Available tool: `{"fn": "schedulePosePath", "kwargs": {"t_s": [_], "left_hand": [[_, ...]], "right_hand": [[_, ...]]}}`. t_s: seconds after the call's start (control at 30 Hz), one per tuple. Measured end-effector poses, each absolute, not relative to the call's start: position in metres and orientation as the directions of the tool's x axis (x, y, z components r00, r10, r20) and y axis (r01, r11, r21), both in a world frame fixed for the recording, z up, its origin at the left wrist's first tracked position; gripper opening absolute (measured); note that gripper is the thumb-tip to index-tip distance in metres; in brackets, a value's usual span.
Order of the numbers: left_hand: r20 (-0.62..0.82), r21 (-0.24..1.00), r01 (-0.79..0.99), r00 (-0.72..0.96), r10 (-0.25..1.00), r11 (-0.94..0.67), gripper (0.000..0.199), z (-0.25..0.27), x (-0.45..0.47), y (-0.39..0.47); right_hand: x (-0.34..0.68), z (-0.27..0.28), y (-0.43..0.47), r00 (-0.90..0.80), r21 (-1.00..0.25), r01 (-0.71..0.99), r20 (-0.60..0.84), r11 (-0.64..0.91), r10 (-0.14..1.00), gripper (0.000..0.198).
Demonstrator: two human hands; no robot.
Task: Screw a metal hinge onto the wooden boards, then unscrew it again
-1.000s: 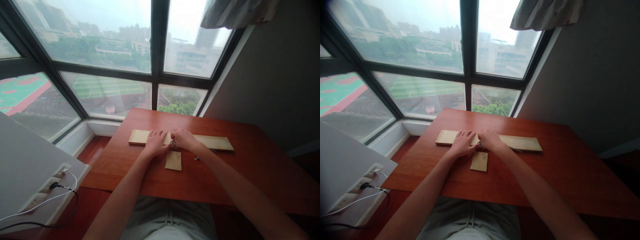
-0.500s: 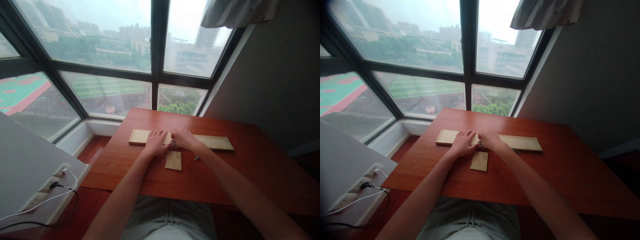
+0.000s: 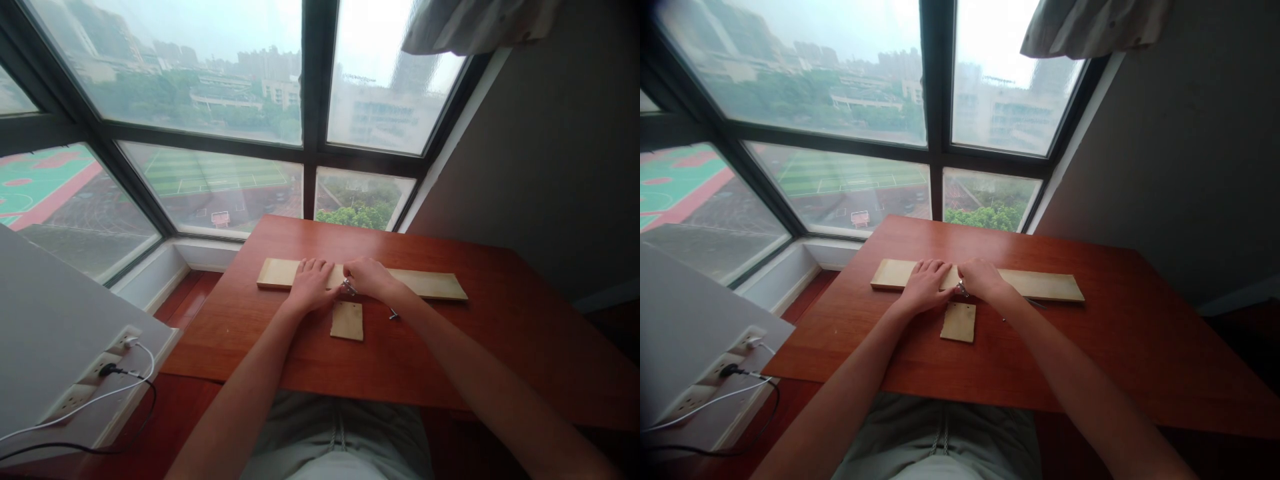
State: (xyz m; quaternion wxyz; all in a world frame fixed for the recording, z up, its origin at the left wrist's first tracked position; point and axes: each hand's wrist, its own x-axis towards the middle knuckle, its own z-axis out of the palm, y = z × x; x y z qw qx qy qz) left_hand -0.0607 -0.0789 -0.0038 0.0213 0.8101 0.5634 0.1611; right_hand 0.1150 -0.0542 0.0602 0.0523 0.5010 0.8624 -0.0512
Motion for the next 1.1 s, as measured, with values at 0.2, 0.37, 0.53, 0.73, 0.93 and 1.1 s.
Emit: {"fn": "schedulePosePath", "kwargs": {"t_s": [0.2,0.37,0.53,0.73,0.93,1.1], "left_hand": [[0.252,0.213,0.903,0.318,0.914,-0.373,0.062,-0.006,-0.061,-0.078],[0.239,0.228,0.903,0.312,0.92,-0.365,0.061,-0.003,-0.061,-0.08],[0.242,0.231,0.901,0.312,0.919,-0.366,0.062,-0.001,-0.06,-0.08],[0.236,0.221,0.903,0.318,0.918,-0.369,0.062,-0.002,-0.061,-0.079],[0.237,0.217,0.903,0.32,0.917,-0.371,0.063,-0.003,-0.062,-0.078],[0.236,0.213,0.903,0.324,0.916,-0.374,0.065,-0.004,-0.063,-0.078]], "right_hand": [[0.123,0.067,-0.056,-0.476,-0.042,0.879,-0.119,0.475,0.871,0.027],[0.144,0.074,-0.064,-0.435,-0.042,0.9,-0.116,0.433,0.893,0.025],[0.173,0.074,-0.079,-0.397,-0.048,0.918,-0.113,0.394,0.911,0.022],[0.204,0.061,-0.092,-0.369,-0.134,0.926,-0.13,0.352,0.92,0.015],[0.217,0.049,-0.099,-0.422,-0.251,0.892,-0.163,0.376,0.892,0.014],[0.219,0.041,-0.101,-0.436,-0.273,0.884,-0.183,0.38,0.881,0.013]]}}
